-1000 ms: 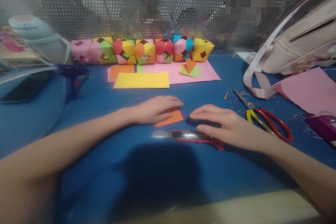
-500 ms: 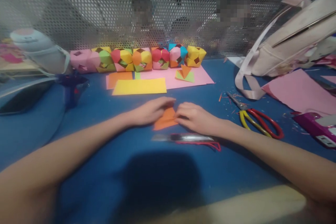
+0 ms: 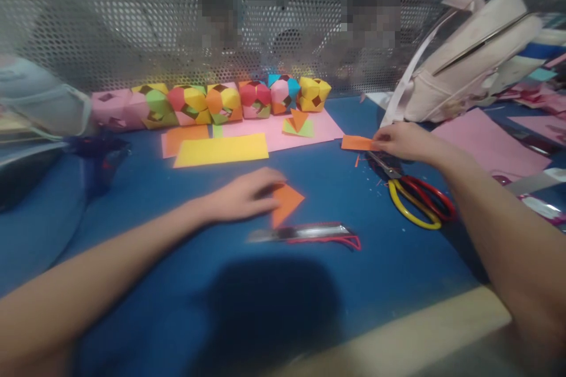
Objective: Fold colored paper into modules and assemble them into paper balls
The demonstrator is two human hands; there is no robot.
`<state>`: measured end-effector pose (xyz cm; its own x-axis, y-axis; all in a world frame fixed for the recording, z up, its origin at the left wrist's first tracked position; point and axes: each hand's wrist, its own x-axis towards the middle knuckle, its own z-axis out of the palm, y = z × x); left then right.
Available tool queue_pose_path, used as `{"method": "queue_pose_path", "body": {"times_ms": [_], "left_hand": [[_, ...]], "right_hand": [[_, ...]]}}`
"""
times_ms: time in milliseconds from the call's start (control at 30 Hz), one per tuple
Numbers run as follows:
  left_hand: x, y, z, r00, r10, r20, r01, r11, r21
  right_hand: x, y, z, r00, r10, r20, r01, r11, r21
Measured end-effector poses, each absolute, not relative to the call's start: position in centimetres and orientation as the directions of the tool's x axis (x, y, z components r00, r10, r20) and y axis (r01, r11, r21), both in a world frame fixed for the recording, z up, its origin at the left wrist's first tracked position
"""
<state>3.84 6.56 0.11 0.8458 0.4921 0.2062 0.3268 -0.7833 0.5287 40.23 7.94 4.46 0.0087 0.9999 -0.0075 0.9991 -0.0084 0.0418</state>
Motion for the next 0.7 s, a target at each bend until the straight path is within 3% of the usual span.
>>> {"method": "queue_pose_path", "body": {"times_ms": [67,167,233,300,367,567,700], "left_hand": [[3.8,6.5,0.1,0.858,0.463,0.220,0.304,-0.805,0.510],[3.8,6.6,0.0,0.854,0.465,0.234,0.304,-0.810,0.502],[3.7,6.7,-0.1,0.838,0.493,0.235,0.329,-0.799,0.504],[3.7,6.8,-0.1,0.827,0.513,0.229,0.349,-0.789,0.505],[3.7,6.8,-0.1,0.827,0.512,0.232,0.346,-0.789,0.509],[3.7,6.9,-0.2,0.785,0.569,0.245,0.370,-0.748,0.551],[3.8,6.6,-0.1,0.711,0.663,0.232,0.393,-0.649,0.651]], "right_hand": [[40.2,7.9,4.0,0.001,0.997,0.074,0.994,-0.009,0.105],[37.6,7.2,3.4,-0.088,0.976,0.200,0.992,0.068,0.103],[34.7,6.3,2.8,-0.329,0.916,0.230,0.940,0.341,-0.012],[31.8,5.2,2.2,-0.592,0.779,0.204,0.774,0.621,-0.124],[29.5,4.2,1.4,-0.699,0.680,0.221,0.661,0.732,-0.164],[27.3,3.8,-0.9,-0.696,0.589,0.410,0.557,0.804,-0.209],[26.9,4.3,-1.3,-0.623,0.563,0.543,0.562,0.805,-0.191]]}}
